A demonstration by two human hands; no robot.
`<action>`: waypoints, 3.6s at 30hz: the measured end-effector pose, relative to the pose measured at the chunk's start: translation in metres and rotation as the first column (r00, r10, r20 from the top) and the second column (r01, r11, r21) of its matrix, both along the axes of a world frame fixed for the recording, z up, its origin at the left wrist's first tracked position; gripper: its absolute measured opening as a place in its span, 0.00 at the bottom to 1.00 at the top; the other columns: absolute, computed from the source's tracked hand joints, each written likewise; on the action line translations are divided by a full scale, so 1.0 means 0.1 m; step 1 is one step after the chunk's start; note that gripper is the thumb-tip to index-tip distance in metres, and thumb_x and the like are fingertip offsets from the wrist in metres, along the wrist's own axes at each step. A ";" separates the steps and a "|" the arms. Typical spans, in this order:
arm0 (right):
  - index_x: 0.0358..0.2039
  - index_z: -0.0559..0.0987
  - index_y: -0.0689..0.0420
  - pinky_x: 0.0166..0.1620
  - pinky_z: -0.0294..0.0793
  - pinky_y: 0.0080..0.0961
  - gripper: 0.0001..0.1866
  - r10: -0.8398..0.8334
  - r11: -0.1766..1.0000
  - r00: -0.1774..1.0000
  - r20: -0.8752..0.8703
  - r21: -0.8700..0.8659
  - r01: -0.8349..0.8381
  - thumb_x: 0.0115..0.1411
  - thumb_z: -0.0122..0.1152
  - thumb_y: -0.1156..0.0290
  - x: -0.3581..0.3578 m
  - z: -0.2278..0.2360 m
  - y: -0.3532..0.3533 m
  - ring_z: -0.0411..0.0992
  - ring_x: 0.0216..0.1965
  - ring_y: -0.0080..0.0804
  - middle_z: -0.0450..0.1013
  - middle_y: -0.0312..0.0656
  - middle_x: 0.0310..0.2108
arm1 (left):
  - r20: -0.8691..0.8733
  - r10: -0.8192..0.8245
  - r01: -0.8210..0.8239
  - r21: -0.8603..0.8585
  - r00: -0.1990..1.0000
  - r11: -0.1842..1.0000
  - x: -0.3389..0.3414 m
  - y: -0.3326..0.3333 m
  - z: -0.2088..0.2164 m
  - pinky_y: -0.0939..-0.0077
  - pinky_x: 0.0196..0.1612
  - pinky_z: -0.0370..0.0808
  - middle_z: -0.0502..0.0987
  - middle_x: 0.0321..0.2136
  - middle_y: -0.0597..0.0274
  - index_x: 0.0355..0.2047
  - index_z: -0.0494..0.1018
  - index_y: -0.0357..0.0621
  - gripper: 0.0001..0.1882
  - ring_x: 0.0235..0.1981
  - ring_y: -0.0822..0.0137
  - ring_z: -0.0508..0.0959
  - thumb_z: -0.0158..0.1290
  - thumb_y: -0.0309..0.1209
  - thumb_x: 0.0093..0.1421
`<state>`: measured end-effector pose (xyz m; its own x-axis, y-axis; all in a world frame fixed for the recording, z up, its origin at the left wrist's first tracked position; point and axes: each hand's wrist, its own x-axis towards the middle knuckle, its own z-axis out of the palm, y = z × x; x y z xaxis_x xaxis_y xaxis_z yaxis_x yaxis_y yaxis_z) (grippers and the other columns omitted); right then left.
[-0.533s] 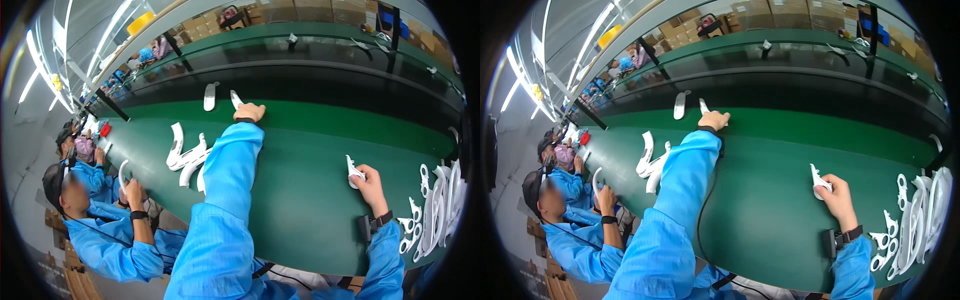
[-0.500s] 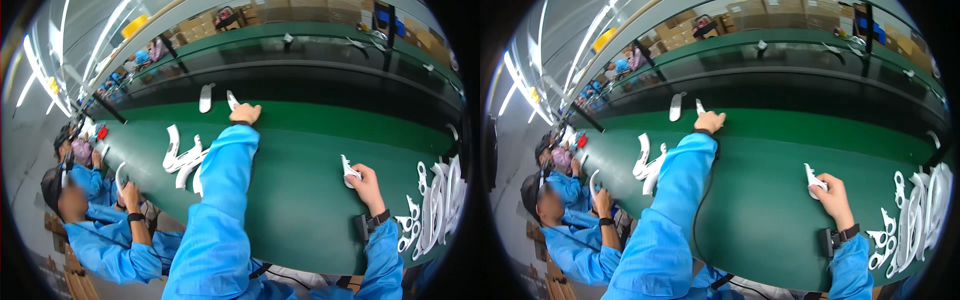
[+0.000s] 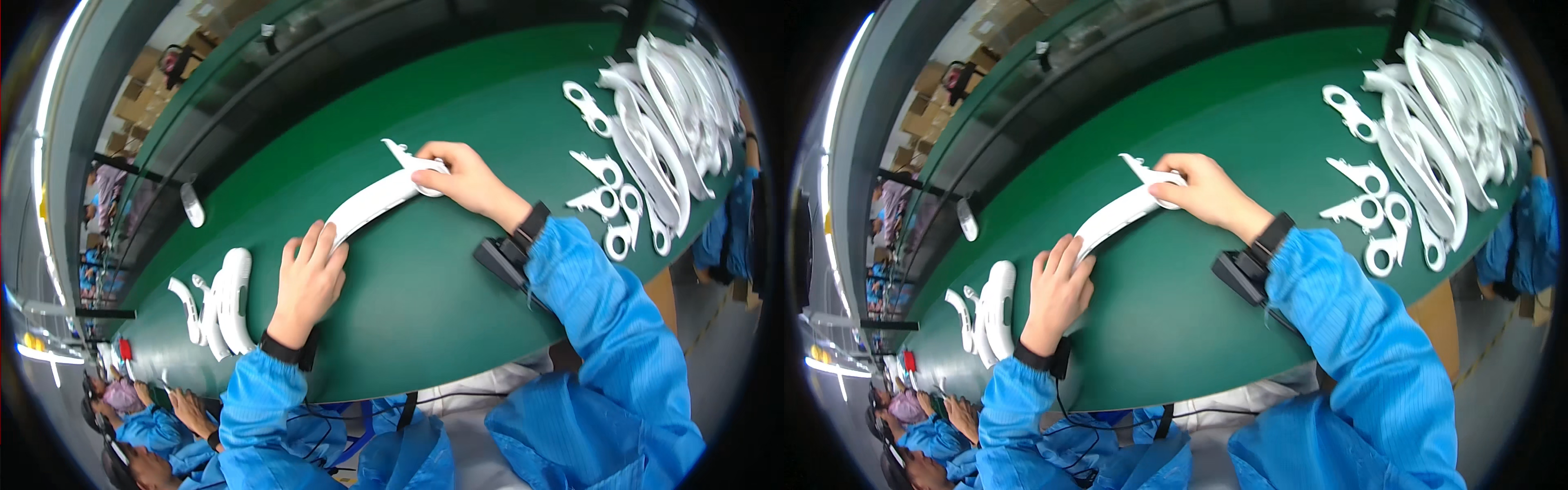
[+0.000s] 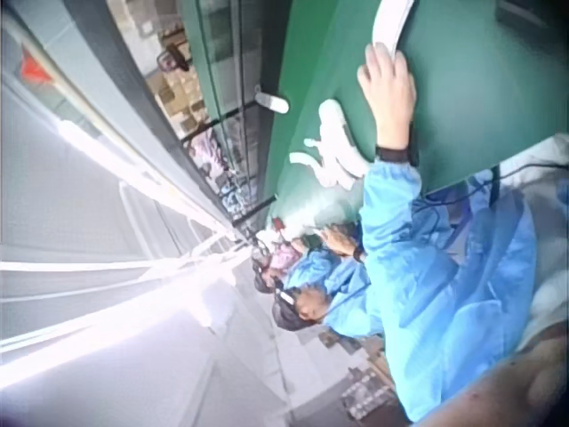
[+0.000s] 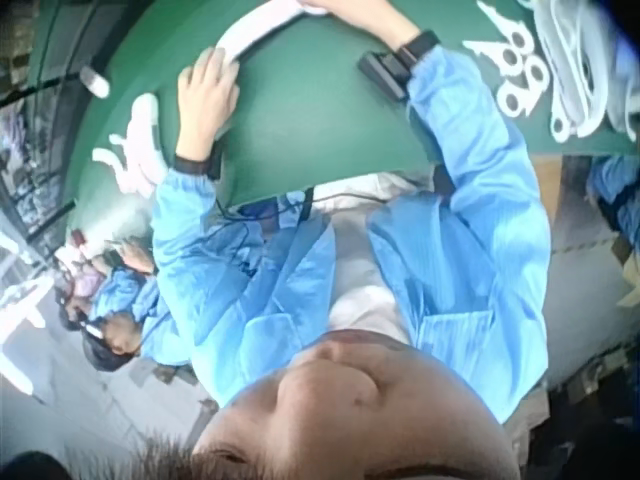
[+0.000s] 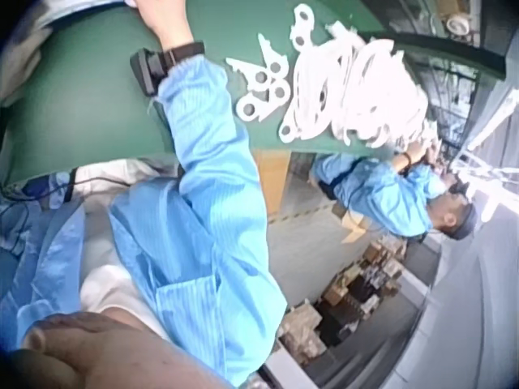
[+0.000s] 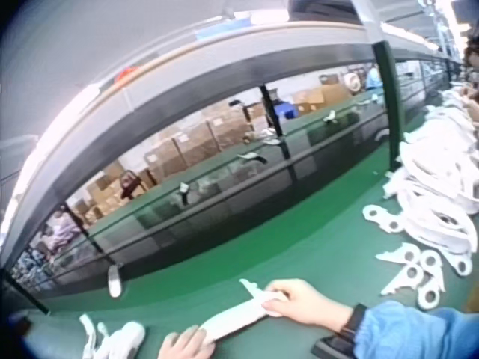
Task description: The person assembles a device by hand, picking up a white plastic housing and a small white component, fitting the component into the housing, and then placing the assembled unit onto the green workbench.
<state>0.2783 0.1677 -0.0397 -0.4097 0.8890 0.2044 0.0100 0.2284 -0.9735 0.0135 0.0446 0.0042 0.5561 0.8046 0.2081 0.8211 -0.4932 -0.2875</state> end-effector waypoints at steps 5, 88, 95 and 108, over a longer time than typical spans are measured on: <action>0.35 0.79 0.61 0.41 0.71 0.29 0.12 0.091 0.983 0.992 0.091 0.151 -0.104 0.54 0.64 0.66 -0.03 -0.17 -0.05 0.71 0.35 0.35 0.74 0.44 0.35 | -0.045 0.037 -0.040 -0.067 0.998 0.997 0.06 -0.33 0.00 0.52 0.55 0.65 0.67 0.59 0.55 0.39 0.75 0.46 0.16 0.62 0.54 0.64 0.56 0.24 0.46; 0.49 0.76 0.59 0.53 0.71 0.31 0.20 0.184 0.981 0.979 0.084 -0.079 -0.178 0.56 0.64 0.71 0.20 -0.09 0.09 0.69 0.53 0.33 0.67 0.45 0.57 | 0.644 0.705 -0.691 -0.365 0.296 0.624 -1.64 2.19 -0.67 0.60 0.54 0.71 0.73 0.48 0.35 0.57 0.66 0.44 0.33 0.49 0.43 0.75 0.58 0.41 0.51; 0.38 0.78 0.62 0.44 0.75 0.33 0.13 0.101 0.982 0.877 0.469 0.096 -0.165 0.57 0.59 0.67 0.28 0.35 0.02 0.77 0.39 0.42 0.78 0.47 0.34 | 0.694 0.719 -0.431 -0.659 -0.034 0.616 -2.08 2.31 -0.71 0.70 0.17 0.67 0.73 0.15 0.64 0.25 0.76 0.35 0.13 0.19 0.68 0.78 0.50 0.34 0.55; 0.43 0.75 0.59 0.42 0.71 0.36 0.20 -0.362 0.908 0.379 0.852 0.231 0.349 0.48 0.67 0.71 2.30 0.44 -0.67 0.73 0.37 0.46 0.74 0.48 0.33 | 0.887 0.453 0.246 -0.460 0.090 0.853 -0.61 1.00 1.09 0.80 0.27 0.73 0.76 0.28 0.65 0.47 0.73 0.35 0.17 0.25 0.74 0.76 0.52 0.35 0.64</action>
